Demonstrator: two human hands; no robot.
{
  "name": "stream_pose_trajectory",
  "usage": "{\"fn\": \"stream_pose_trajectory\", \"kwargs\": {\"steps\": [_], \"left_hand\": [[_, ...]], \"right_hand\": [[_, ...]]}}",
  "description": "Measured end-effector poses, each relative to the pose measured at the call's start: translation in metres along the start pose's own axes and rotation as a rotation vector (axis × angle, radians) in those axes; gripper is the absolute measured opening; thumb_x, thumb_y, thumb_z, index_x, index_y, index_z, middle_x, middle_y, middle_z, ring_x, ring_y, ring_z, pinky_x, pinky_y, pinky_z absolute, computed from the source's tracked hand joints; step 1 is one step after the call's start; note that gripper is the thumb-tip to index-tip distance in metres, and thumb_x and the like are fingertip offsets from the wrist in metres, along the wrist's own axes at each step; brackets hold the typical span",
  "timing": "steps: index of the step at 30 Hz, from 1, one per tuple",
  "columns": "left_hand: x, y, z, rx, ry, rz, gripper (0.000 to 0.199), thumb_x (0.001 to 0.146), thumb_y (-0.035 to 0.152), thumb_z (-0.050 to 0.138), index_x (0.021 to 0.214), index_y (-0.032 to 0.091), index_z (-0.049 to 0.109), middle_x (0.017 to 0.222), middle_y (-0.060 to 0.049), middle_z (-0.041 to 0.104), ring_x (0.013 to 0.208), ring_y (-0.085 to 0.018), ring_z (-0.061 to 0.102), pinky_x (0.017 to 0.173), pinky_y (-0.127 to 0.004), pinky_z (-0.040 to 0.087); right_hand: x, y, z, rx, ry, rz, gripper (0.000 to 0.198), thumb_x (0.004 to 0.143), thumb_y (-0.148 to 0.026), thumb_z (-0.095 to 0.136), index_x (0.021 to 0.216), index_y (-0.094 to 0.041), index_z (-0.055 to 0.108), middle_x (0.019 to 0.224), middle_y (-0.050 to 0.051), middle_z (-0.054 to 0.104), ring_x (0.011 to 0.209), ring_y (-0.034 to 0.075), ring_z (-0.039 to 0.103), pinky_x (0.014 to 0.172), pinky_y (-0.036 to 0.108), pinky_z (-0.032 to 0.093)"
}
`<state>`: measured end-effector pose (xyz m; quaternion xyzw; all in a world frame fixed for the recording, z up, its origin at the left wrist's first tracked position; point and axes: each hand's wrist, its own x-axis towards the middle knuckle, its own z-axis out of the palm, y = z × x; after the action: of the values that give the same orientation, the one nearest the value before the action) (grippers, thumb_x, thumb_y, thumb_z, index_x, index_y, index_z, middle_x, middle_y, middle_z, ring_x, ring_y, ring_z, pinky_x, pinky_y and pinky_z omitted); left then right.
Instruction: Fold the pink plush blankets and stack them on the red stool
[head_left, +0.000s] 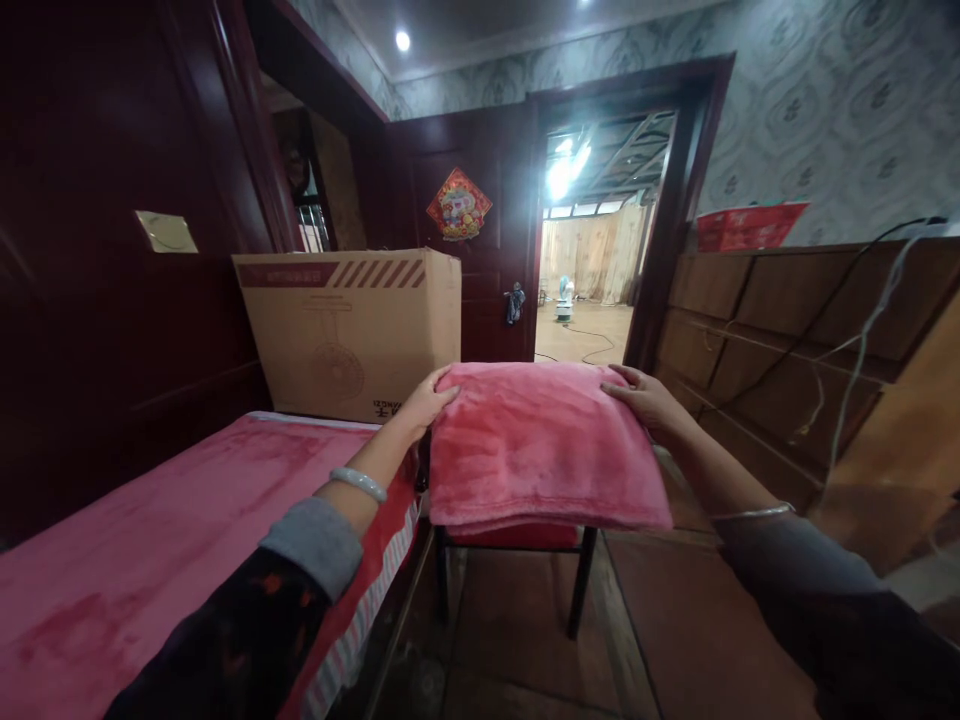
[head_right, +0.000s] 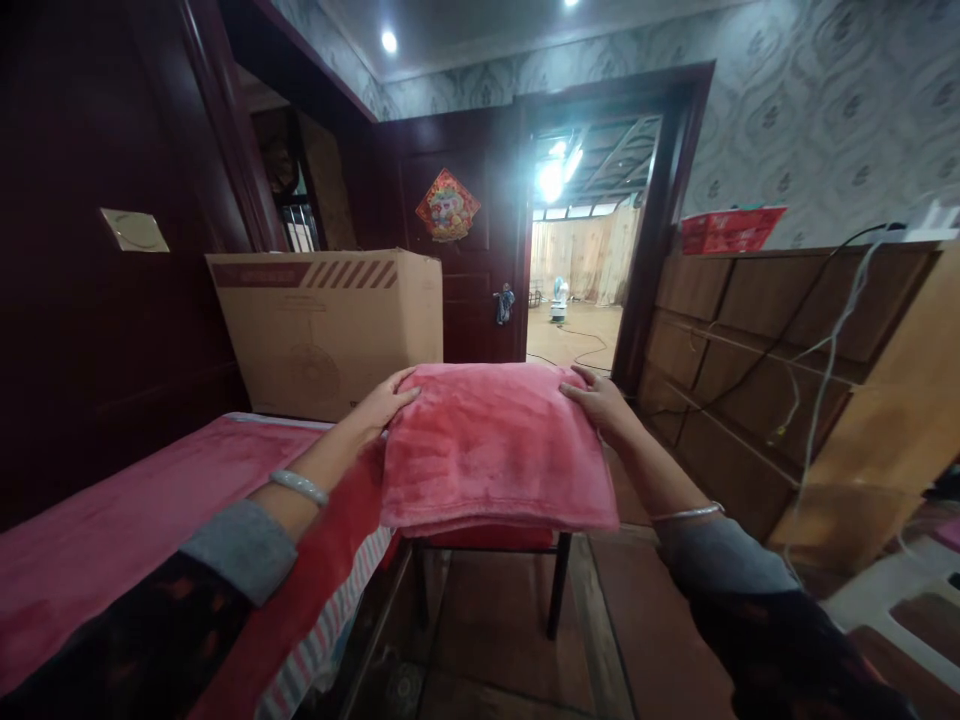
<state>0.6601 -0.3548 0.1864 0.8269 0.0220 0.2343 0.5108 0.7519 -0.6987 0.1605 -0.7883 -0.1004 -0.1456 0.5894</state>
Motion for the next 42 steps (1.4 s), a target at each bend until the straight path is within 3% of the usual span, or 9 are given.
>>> {"fn": "stream_pose_trajectory", "kwargs": {"steps": [4, 7, 9, 13, 17, 27, 37, 40, 42], "left_hand": [[0.002, 0.021, 0.000, 0.164, 0.097, 0.044, 0.051, 0.084, 0.020, 0.065, 0.134, 0.011, 0.058, 0.141, -0.019, 0.057, 0.131, -0.030, 0.054, 0.114, -0.044, 0.039], [-0.003, 0.047, 0.019, 0.479, 0.059, 0.311, 0.053, 0.090, 0.026, 0.059, 0.141, 0.014, 0.053, 0.153, -0.017, 0.045, 0.144, -0.029, 0.039, 0.121, -0.046, 0.027], [-0.010, 0.058, 0.038, 0.715, -0.040, 0.481, 0.055, 0.095, 0.037, 0.053, 0.146, 0.017, 0.048, 0.156, -0.015, 0.043, 0.147, -0.031, 0.034, 0.123, -0.053, 0.020], [-0.023, 0.049, 0.067, 0.868, -0.169, 0.472, 0.061, 0.098, 0.052, 0.043, 0.148, 0.017, 0.046, 0.153, -0.016, 0.047, 0.143, -0.034, 0.039, 0.120, -0.060, 0.019], [-0.025, 0.034, 0.071, 0.823, -0.186, 0.474, 0.063, 0.098, 0.054, 0.042, 0.148, 0.016, 0.045, 0.147, -0.017, 0.053, 0.136, -0.036, 0.046, 0.117, -0.057, 0.027], [-0.017, 0.035, 0.061, 0.774, -0.235, 0.463, 0.059, 0.098, 0.056, 0.041, 0.146, 0.023, 0.048, 0.150, -0.012, 0.052, 0.139, -0.032, 0.044, 0.120, -0.054, 0.023], [-0.013, 0.016, 0.023, 0.858, -0.169, 0.366, 0.058, 0.100, 0.054, 0.038, 0.146, 0.020, 0.048, 0.155, -0.016, 0.045, 0.147, -0.033, 0.033, 0.120, -0.062, 0.016], [-0.013, 0.022, 0.014, 0.847, -0.155, 0.284, 0.059, 0.099, 0.054, 0.039, 0.146, 0.020, 0.047, 0.156, -0.018, 0.042, 0.148, -0.035, 0.032, 0.118, -0.069, 0.012], [-0.014, 0.030, 0.015, 0.844, -0.139, 0.321, 0.062, 0.099, 0.055, 0.040, 0.148, 0.018, 0.045, 0.157, -0.020, 0.040, 0.148, -0.036, 0.030, 0.119, -0.068, 0.010]], "right_hand": [[-0.009, -0.030, 0.004, -0.519, 0.085, -0.269, 0.058, 0.089, -0.038, 0.060, 0.141, -0.014, 0.056, 0.138, 0.019, 0.060, 0.128, 0.036, 0.056, 0.107, 0.051, 0.045], [-0.017, -0.058, 0.024, -0.731, 0.101, -0.501, 0.055, 0.098, -0.045, 0.047, 0.146, -0.019, 0.051, 0.154, 0.015, 0.045, 0.137, 0.037, 0.046, 0.109, 0.054, 0.042], [-0.020, -0.068, 0.042, -0.826, 0.053, -0.563, 0.053, 0.102, -0.044, 0.038, 0.148, -0.022, 0.049, 0.155, 0.013, 0.043, 0.138, 0.035, 0.044, 0.109, 0.055, 0.040], [-0.022, -0.059, 0.068, -0.947, -0.131, -0.567, 0.047, 0.104, -0.037, 0.034, 0.142, -0.021, 0.056, 0.142, 0.010, 0.059, 0.131, 0.030, 0.053, 0.110, 0.049, 0.039], [-0.018, -0.042, 0.072, -0.917, -0.168, -0.595, 0.046, 0.103, -0.036, 0.033, 0.140, -0.023, 0.058, 0.139, 0.008, 0.062, 0.127, 0.027, 0.057, 0.109, 0.045, 0.040], [-0.017, -0.043, 0.072, -0.928, -0.149, -0.576, 0.047, 0.104, -0.038, 0.032, 0.140, -0.023, 0.059, 0.139, 0.007, 0.062, 0.126, 0.027, 0.057, 0.108, 0.043, 0.040], [-0.022, -0.048, 0.072, -0.926, -0.180, -0.539, 0.047, 0.104, -0.037, 0.032, 0.142, -0.021, 0.056, 0.141, 0.009, 0.060, 0.128, 0.029, 0.054, 0.107, 0.047, 0.039], [-0.021, -0.054, 0.071, -0.938, -0.191, -0.499, 0.048, 0.105, -0.039, 0.031, 0.144, -0.022, 0.053, 0.145, 0.009, 0.056, 0.132, 0.030, 0.051, 0.109, 0.050, 0.037], [-0.021, -0.064, 0.073, -0.944, -0.194, -0.477, 0.050, 0.105, -0.039, 0.030, 0.148, -0.021, 0.048, 0.149, 0.011, 0.052, 0.136, 0.031, 0.047, 0.111, 0.054, 0.035]]}}
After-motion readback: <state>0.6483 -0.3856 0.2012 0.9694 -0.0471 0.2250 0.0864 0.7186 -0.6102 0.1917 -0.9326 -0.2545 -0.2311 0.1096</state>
